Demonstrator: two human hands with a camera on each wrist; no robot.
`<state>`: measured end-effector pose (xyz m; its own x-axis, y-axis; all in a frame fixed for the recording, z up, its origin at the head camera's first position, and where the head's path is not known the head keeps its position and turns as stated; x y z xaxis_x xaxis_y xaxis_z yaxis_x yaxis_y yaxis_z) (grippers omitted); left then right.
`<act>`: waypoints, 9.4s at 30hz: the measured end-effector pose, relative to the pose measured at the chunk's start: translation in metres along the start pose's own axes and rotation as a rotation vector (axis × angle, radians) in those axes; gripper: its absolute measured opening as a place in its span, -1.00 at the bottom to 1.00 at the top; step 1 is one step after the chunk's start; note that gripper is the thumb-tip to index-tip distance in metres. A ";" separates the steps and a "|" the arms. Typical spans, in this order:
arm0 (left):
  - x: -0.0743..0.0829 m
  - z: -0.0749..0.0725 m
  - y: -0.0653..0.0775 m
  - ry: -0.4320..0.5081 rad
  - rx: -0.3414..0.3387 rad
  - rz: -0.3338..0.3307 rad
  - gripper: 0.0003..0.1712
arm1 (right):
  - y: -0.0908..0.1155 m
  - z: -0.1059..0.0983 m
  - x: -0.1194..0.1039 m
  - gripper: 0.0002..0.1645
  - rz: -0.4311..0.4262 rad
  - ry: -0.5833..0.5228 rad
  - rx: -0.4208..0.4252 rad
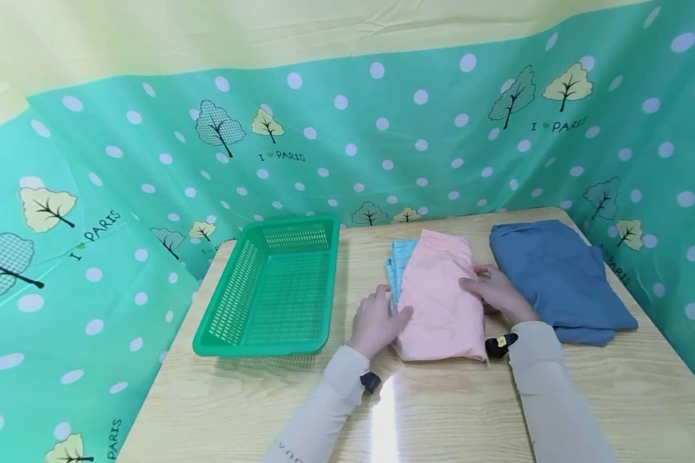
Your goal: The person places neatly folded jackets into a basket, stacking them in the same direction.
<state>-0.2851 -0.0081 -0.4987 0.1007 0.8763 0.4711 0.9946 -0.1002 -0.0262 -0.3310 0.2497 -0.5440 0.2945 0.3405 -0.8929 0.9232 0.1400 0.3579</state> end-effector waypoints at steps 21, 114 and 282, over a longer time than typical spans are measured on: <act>-0.018 0.008 -0.014 0.261 -0.157 -0.122 -0.10 | 0.010 0.038 0.006 0.02 0.008 -0.295 -0.162; -0.011 -0.153 0.027 0.961 -0.184 0.046 0.00 | 0.053 0.119 -0.161 -0.52 -0.317 -0.676 -0.505; 0.092 0.044 -0.014 1.133 -0.011 -0.144 -0.83 | 0.102 -0.120 -0.002 -0.84 -0.424 -0.986 0.810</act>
<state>-0.2888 0.0948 -0.4933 -0.0996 -0.0484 0.9939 0.9943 -0.0425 0.0976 -0.2671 0.3752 -0.4733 -0.3111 -0.4460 -0.8392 0.7711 -0.6346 0.0513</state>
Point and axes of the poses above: each hand's wrist, its own y-axis away from the middle knuckle, its own z-axis out of the palm, x = y × z, the point moved 9 cm from there along -y, towards the middle knuckle, and after that the axes turned 5 degrees about -y, right-handed, at the moved point
